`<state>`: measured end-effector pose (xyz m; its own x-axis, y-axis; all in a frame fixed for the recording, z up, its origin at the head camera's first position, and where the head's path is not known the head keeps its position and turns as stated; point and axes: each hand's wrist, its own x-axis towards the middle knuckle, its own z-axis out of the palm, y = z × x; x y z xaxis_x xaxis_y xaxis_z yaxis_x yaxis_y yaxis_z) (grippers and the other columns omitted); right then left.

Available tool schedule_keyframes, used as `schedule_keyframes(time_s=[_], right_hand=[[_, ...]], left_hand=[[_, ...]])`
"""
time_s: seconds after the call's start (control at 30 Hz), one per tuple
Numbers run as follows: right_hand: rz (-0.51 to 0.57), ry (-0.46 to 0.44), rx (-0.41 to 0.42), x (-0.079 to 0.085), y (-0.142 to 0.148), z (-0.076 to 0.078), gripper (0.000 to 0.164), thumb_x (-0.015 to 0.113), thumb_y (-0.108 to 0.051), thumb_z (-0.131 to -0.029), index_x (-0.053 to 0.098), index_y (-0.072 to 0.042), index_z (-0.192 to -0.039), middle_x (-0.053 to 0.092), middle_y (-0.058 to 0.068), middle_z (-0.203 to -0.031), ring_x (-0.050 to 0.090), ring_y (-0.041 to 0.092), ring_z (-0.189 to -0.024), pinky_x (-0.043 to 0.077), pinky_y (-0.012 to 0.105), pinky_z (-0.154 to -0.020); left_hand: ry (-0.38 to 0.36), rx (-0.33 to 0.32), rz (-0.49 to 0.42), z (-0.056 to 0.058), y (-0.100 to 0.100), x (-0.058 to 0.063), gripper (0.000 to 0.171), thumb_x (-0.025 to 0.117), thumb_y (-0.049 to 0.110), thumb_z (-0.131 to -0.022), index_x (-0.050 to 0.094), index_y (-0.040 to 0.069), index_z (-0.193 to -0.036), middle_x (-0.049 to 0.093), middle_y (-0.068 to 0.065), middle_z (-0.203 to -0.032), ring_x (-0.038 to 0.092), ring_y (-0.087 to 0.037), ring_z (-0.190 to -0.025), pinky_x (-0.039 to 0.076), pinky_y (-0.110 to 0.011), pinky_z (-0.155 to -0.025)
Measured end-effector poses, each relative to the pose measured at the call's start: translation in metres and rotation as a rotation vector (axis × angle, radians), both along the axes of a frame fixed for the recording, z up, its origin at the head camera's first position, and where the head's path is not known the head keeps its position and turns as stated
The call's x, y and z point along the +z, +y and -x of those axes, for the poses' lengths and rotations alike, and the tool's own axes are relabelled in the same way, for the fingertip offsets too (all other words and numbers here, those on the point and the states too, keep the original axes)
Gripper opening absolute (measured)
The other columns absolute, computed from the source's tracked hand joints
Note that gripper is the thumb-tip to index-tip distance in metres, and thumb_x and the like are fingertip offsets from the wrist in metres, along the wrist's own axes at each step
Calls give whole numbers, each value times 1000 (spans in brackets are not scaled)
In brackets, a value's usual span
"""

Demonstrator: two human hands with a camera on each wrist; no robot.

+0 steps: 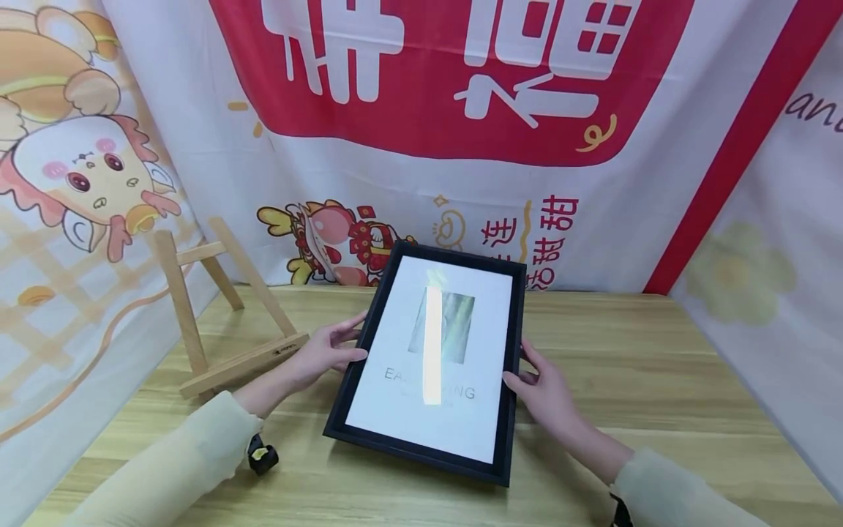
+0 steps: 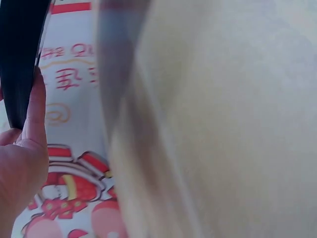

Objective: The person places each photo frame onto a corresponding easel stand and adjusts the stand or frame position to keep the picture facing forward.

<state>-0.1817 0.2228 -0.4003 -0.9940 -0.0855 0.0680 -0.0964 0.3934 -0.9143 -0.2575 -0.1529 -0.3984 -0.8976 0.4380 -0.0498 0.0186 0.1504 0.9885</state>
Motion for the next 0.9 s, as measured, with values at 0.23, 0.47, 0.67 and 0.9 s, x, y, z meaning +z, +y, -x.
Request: schedule_keyframes(time_s=[0.23,0.47,0.67,0.9], right_hand=[[30,21,38,16,-17,15,72,59,-16,-98,18,-27,-156,35,21,-150,54,38,-118,56,32,-81],[63,132,122,26,-38,42,72,61,-9,-96,23,-27,-155,41,21,-145,64,33,-99,57,29,-76],[101,264,209,30,-59,65,73,62,-2,-94,26,-21,-155,39,14,-150,53,33,-118,53,23,-82],[136,317,322,39,-88,88,71,59,0,-95,24,-16,-155,36,13,-152,47,34,-124,53,27,-85]], left_hand=[[95,94,-6,-16,-20,13,80,71,9,-88,29,28,-154,38,-20,-149,62,-34,-109,58,-44,-75],[239,210,-14,-33,-39,17,77,68,5,-90,29,25,-154,46,-20,-143,65,-32,-101,59,-39,-74],[440,275,-12,-45,-56,21,76,66,-3,-89,29,15,-154,37,-15,-151,57,-24,-113,55,-28,-82],[558,376,-7,-62,-75,32,76,65,-8,-89,30,14,-153,45,-26,-141,65,-9,-94,56,-25,-77]])
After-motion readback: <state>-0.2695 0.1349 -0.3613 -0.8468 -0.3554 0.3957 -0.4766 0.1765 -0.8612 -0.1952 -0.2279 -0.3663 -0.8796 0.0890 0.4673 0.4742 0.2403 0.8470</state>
